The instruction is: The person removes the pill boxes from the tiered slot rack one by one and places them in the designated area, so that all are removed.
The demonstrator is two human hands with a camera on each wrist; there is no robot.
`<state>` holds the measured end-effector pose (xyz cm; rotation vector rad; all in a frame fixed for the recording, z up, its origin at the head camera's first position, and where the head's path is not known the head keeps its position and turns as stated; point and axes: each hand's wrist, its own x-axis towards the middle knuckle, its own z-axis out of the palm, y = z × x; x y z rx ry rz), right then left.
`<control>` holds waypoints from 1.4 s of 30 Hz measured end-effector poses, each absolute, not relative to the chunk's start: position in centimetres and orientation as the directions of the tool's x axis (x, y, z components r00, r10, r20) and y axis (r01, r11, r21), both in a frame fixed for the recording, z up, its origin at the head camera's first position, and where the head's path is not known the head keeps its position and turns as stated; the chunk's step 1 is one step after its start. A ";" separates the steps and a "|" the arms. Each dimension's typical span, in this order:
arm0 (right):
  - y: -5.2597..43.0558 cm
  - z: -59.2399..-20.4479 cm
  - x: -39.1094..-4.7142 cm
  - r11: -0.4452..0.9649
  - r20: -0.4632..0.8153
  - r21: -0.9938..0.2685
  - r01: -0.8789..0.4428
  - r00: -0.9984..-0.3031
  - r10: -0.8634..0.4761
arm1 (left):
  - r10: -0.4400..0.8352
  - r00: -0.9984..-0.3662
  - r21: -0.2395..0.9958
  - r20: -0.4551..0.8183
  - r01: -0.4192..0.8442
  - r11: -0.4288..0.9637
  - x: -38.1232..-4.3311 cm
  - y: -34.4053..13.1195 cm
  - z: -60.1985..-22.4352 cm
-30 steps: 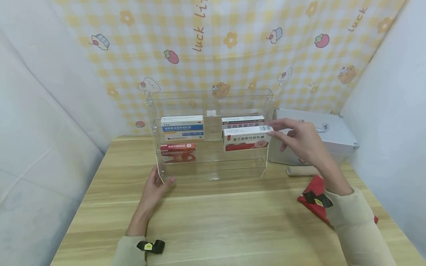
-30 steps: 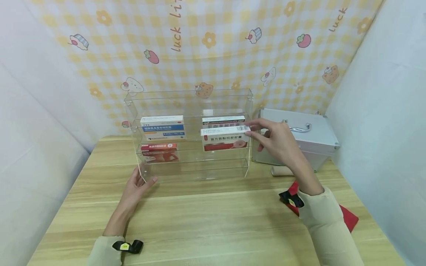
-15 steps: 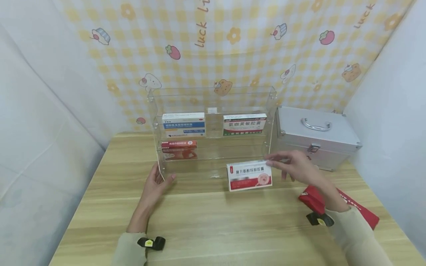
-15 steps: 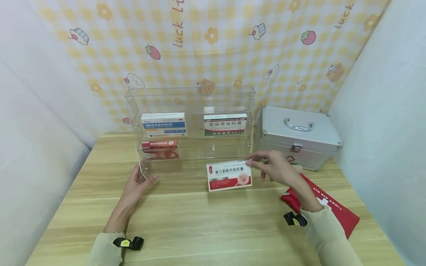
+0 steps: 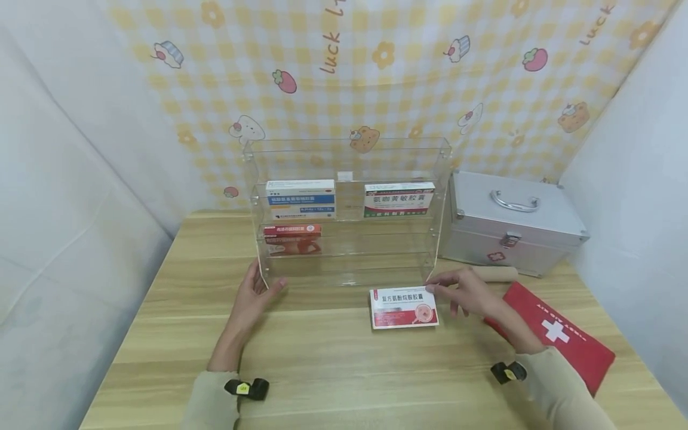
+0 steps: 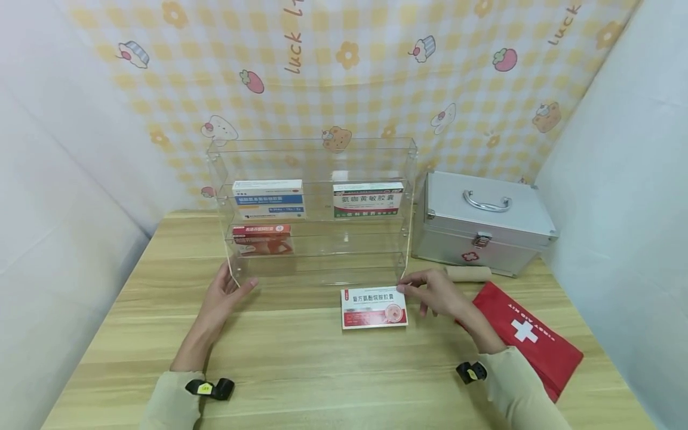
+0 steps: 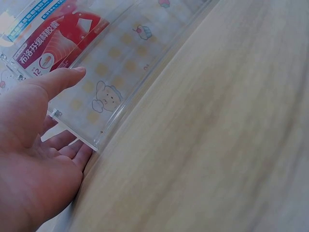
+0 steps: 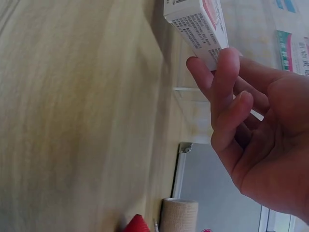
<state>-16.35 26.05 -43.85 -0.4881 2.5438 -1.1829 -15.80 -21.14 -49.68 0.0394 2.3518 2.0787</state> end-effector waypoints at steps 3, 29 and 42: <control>26.0 -44.4 -16.4 0.612 -0.103 -0.768 -0.189 -0.906 -0.410 | 0.021 -1.000 0.993 0.017 0.019 0.116 -15.9 -21.1 -49.7; 25.4 -45.9 -16.7 0.662 -0.055 -0.724 -0.192 -0.941 -0.334 | 0.014 -1.000 0.991 0.014 0.016 0.130 -15.9 -21.0 -49.3; 24.9 -45.4 -15.7 0.769 0.100 -0.563 -0.302 -0.949 -0.300 | 0.023 -1.000 0.990 0.008 0.011 0.138 -15.7 -21.1 -49.4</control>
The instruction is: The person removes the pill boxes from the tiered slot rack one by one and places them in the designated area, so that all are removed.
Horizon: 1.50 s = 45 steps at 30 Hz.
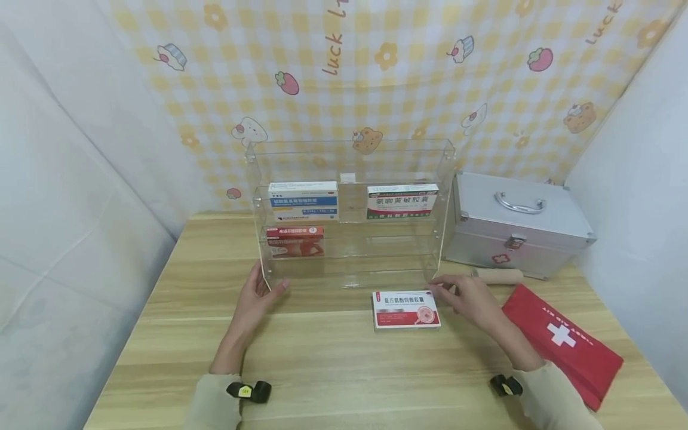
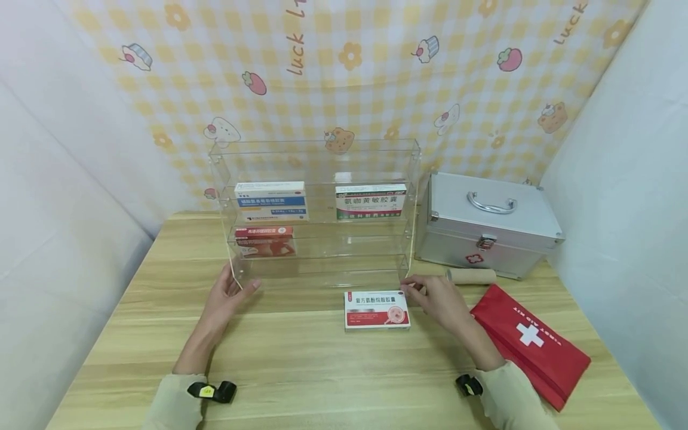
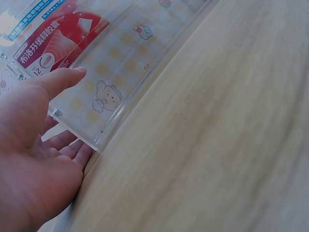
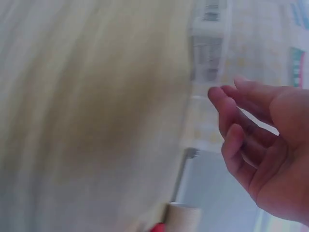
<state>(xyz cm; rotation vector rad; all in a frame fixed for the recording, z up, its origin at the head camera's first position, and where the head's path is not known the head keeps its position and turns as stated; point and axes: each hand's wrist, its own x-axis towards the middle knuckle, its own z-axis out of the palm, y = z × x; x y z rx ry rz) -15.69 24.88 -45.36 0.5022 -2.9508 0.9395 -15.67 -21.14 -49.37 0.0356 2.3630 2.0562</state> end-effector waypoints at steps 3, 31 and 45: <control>24.5 -44.2 -15.2 0.805 0.163 -0.492 -0.332 -0.943 -0.290 | 0.022 -1.000 0.991 0.008 0.011 0.136 -15.7 -21.2 -49.4; 10.2 -33.0 -19.9 0.691 0.321 -0.387 -0.611 -0.791 -0.520 | 0.043 -0.999 0.993 -0.006 -0.001 0.117 -15.3 -20.9 -48.4; 4.8 -33.4 -22.4 0.682 0.216 -0.385 -0.622 -0.779 -0.588 | 0.023 -1.000 0.992 0.018 0.021 0.128 -15.4 -21.1 -49.6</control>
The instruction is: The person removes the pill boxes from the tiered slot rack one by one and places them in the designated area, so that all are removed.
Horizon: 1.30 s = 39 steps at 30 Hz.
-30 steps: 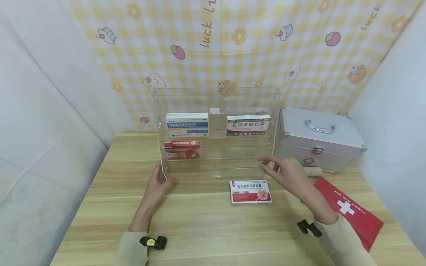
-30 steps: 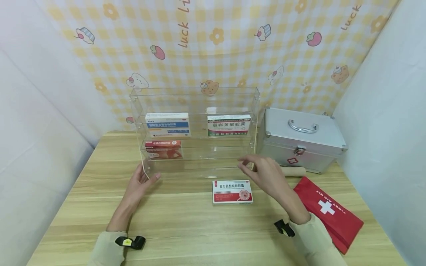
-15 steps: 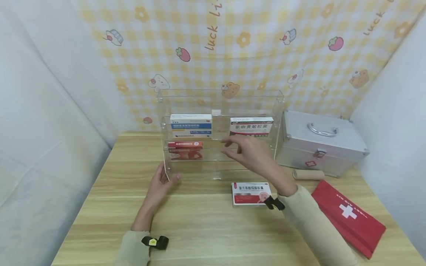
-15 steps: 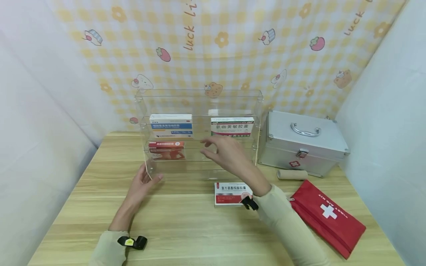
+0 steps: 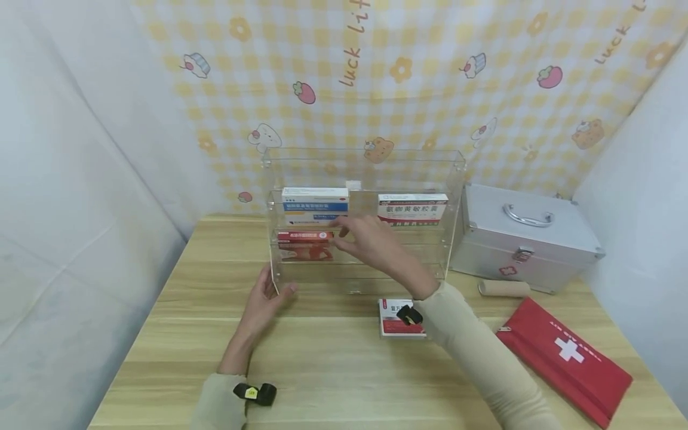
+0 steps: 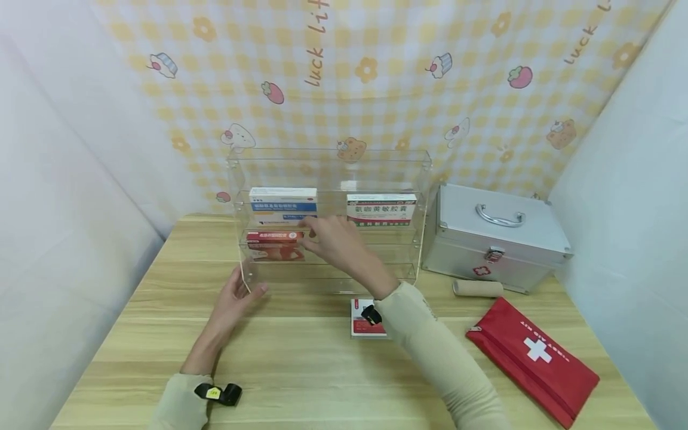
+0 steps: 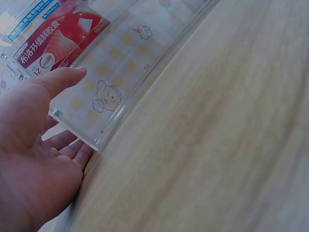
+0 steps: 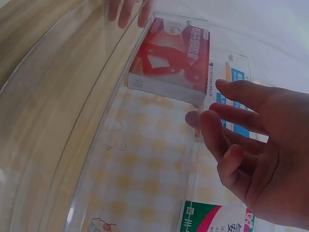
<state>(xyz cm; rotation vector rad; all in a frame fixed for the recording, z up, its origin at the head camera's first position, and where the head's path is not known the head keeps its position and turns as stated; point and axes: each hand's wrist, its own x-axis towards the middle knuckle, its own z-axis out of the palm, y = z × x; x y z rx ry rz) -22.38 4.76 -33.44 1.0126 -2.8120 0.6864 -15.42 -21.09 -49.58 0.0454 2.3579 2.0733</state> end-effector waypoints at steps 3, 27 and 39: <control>4.5 -33.7 -22.4 0.680 0.174 -0.421 -0.600 -0.789 -0.589 | 0.019 -1.000 0.991 0.014 0.016 0.134 -15.4 -21.0 -49.7; 3.7 -34.5 -22.6 0.627 0.120 -0.601 -0.496 -0.832 -0.543 | 0.035 -0.999 0.993 -0.018 -0.014 0.119 -14.7 -20.6 -47.0; 3.7 -34.3 -22.7 0.604 0.115 -0.642 -0.472 -0.838 -0.533 | 0.019 -1.000 0.989 0.024 0.026 0.144 -15.5 -21.0 -49.5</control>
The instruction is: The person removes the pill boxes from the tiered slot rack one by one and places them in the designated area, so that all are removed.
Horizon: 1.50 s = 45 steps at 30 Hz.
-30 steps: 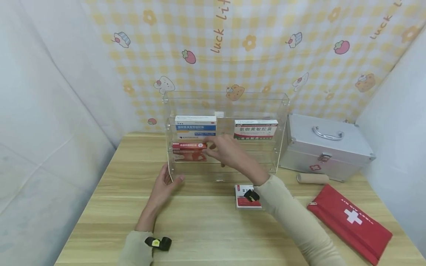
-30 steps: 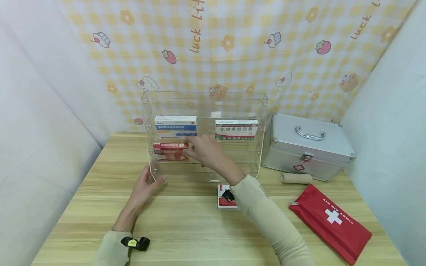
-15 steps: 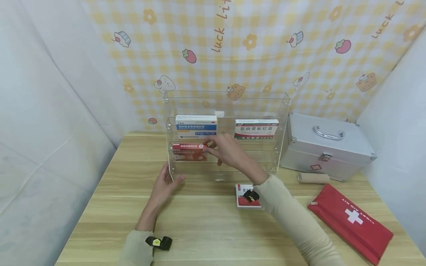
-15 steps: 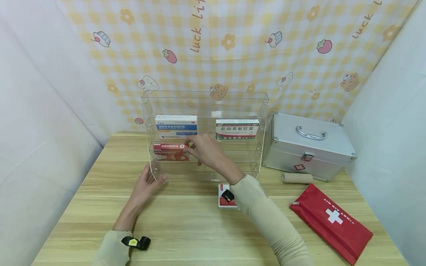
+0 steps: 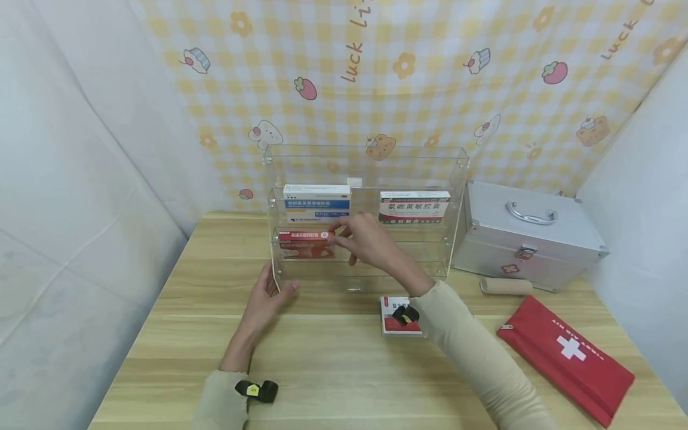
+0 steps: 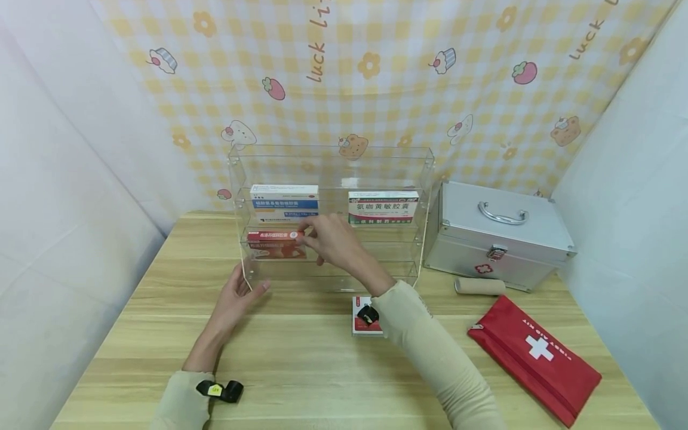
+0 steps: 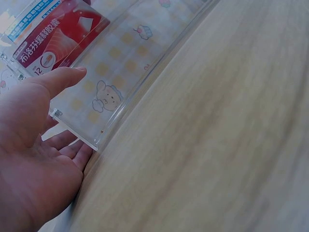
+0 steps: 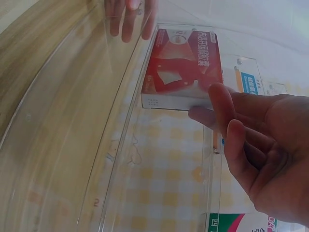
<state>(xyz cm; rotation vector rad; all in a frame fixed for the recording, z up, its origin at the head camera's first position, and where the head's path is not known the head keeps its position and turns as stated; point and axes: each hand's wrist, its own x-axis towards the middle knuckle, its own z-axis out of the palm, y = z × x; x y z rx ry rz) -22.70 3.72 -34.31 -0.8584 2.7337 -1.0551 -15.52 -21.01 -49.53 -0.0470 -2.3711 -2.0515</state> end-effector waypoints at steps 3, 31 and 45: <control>3.8 -34.2 -22.7 0.597 0.129 -0.642 -0.482 -0.835 -0.534 | 0.018 -0.999 0.990 0.031 0.033 0.138 -15.5 -21.0 -49.5; 4.9 -28.9 -21.9 0.583 0.273 -0.581 -0.568 -0.810 -0.518 | 0.013 -0.999 0.987 0.039 0.041 0.153 -15.7 -21.1 -49.9; 7.1 -27.5 -19.4 0.518 0.165 -0.689 -0.506 -0.806 -0.569 | 0.031 -1.000 0.993 0.002 0.006 0.121 -15.5 -21.0 -48.9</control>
